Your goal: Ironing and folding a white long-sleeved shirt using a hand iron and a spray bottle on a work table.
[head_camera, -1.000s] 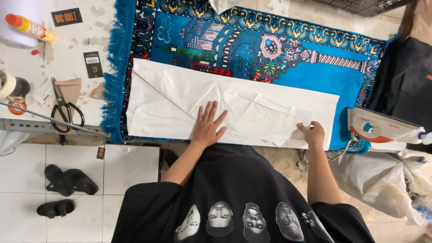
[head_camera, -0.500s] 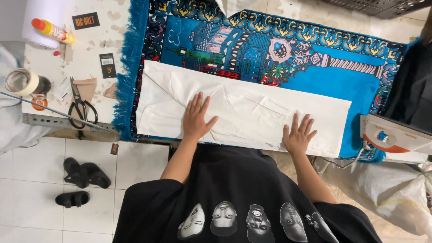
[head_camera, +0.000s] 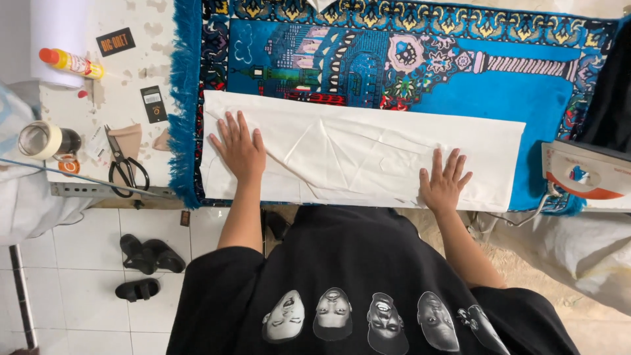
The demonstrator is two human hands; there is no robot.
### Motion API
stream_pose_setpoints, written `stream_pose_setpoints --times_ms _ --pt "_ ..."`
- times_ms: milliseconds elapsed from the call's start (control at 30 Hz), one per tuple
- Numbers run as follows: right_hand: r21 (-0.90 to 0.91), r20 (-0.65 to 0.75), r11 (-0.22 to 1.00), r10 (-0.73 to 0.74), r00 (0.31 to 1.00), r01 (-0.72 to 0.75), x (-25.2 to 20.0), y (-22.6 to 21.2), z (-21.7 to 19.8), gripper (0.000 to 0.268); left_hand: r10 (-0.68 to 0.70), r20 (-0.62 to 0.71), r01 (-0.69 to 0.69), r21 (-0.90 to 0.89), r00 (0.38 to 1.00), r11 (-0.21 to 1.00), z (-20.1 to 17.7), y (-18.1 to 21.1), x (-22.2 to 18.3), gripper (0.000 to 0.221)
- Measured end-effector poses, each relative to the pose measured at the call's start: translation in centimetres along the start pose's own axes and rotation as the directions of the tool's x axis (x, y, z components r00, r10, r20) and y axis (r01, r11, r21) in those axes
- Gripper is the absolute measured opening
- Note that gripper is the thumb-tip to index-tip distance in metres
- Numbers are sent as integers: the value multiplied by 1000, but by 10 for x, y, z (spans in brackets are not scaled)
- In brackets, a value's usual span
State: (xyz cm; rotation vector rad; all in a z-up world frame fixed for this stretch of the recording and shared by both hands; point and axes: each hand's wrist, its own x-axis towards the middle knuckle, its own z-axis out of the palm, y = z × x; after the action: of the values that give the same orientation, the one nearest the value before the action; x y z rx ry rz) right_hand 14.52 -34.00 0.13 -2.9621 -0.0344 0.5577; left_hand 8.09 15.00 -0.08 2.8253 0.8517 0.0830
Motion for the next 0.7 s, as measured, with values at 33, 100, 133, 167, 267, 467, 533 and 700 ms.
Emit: stream_pose_setpoints --times_ms 33,100,133,167,267,467,533,700 --pt "2 1 1000 6 1000 -6 -2 3 3 70 5 3 -5 1 1000 1000 -2 11 -12 61" --pt "17 -223 991 -125 967 132 -9 15 8 74 175 -228 -187 -31 958 982 -4 37 -41 62" --pt "15 -221 992 -119 968 126 -14 19 12 74 179 -223 -191 -34 958 981 4 50 -64 62" --pt "-14 -295 978 -203 934 209 -19 22 16 75 364 -198 -387 -93 910 917 11 63 -87 62" --pt "-56 -355 957 -287 890 286 -27 30 27 76 657 -112 -664 -221 745 715 42 89 -136 61" --pt "57 -390 984 -134 911 169 -29 64 32 74 750 197 -696 -280 632 661 35 103 -147 62" --pt "95 -444 984 -92 891 149 -26 85 30 73 743 252 -690 -275 620 669 29 104 -146 63" --pt "423 -817 906 392 423 -23 -17 190 39 57 720 11 -712 -143 694 688 37 101 -161 68"
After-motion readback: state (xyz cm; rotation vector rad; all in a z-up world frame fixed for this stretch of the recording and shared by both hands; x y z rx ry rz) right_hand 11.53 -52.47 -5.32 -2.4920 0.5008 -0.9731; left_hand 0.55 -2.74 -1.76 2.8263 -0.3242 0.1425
